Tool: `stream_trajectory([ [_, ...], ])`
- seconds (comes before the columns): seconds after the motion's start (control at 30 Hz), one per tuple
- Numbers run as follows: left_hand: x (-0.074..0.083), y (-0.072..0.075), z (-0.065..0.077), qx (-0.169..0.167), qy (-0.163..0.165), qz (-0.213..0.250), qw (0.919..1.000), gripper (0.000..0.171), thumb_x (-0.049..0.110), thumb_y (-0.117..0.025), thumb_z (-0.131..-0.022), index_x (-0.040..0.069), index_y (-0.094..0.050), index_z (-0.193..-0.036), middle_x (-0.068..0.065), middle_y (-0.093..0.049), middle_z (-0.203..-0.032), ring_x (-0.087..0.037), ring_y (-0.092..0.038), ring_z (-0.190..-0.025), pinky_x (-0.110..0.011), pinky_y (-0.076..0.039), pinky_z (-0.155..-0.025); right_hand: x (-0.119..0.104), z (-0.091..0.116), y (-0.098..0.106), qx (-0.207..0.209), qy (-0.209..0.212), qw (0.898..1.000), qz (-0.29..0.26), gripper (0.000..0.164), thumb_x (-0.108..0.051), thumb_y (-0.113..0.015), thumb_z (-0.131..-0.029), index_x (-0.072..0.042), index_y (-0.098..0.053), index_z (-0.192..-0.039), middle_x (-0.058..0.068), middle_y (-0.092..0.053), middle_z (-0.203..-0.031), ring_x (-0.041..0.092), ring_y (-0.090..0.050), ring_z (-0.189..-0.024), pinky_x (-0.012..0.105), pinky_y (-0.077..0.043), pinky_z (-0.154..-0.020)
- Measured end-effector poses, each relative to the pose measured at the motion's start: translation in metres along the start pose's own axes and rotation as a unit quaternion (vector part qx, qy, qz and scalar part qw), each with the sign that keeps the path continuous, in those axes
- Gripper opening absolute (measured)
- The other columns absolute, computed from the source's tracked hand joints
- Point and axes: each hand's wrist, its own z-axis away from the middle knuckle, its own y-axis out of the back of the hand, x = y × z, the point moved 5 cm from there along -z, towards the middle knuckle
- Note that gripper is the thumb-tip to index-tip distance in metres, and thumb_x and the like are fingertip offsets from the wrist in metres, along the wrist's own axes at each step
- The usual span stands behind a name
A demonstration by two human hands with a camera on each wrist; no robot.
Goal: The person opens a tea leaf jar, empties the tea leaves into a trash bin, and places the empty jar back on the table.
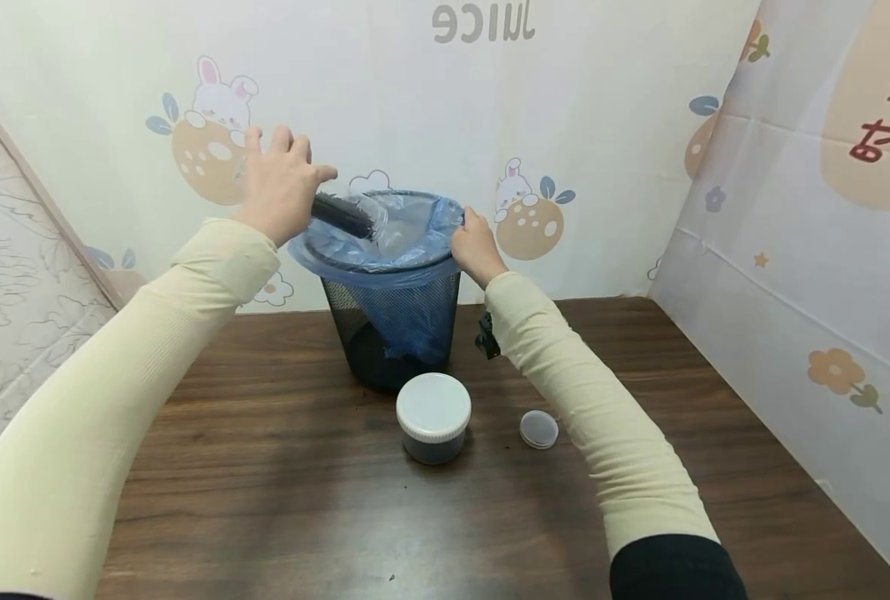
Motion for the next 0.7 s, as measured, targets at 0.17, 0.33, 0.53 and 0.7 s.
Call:
stream_trajectory([
  [0.17,0.0015,0.0024,0.0013,0.002,-0.010,-0.013,0.9999,0.044,0.003,-0.060,-0.082,0.020,-0.065,-0.123,-0.019,-0.050,-0.112,-0.035,-0.035,-0.116,-0.059,-0.017,-0.102,-0.0006,0.0027,-0.0001,-0.004,0.000,1.000,-0.003,0.052,-0.004,-0.023,-0.098,0.003,-0.015,-0.150,0.018,-0.018,-0.155,0.026,-0.012,-0.143,0.033,-0.013,-0.114],
  [0.33,0.0038,0.0024,0.0002,0.017,-0.023,-0.014,0.9995,0.039,0.003,-0.059,-0.084,0.018,-0.067,-0.119,-0.019,-0.050,-0.108,-0.036,-0.035,-0.114,-0.059,-0.017,-0.103,-0.0012,0.0039,-0.0003,-0.004,-0.003,1.000,-0.002,0.052,-0.005,-0.023,-0.099,0.003,-0.015,-0.150,0.018,-0.018,-0.155,0.026,-0.012,-0.143,0.034,-0.013,-0.114],
  [0.53,0.0057,0.0018,-0.0021,0.025,-0.035,-0.023,0.9988,0.034,0.003,-0.058,-0.084,0.016,-0.069,-0.113,-0.019,-0.050,-0.107,-0.035,-0.035,-0.113,-0.059,-0.016,-0.103,-0.0019,0.0040,-0.0008,-0.001,-0.003,1.000,-0.006,0.052,-0.005,-0.024,-0.098,0.002,-0.017,-0.150,0.018,-0.019,-0.155,0.026,-0.013,-0.143,0.034,-0.013,-0.114],
  [0.7,0.0068,0.0010,-0.0039,0.014,-0.041,-0.041,0.9982,0.034,0.006,-0.058,-0.084,0.016,-0.069,-0.115,-0.018,-0.049,-0.108,-0.035,-0.034,-0.114,-0.059,-0.015,-0.103,-0.0018,0.0036,-0.0007,-0.003,-0.001,1.000,-0.003,0.052,-0.005,-0.024,-0.099,0.002,-0.016,-0.150,0.018,-0.019,-0.155,0.026,-0.013,-0.143,0.034,-0.013,-0.114],
])
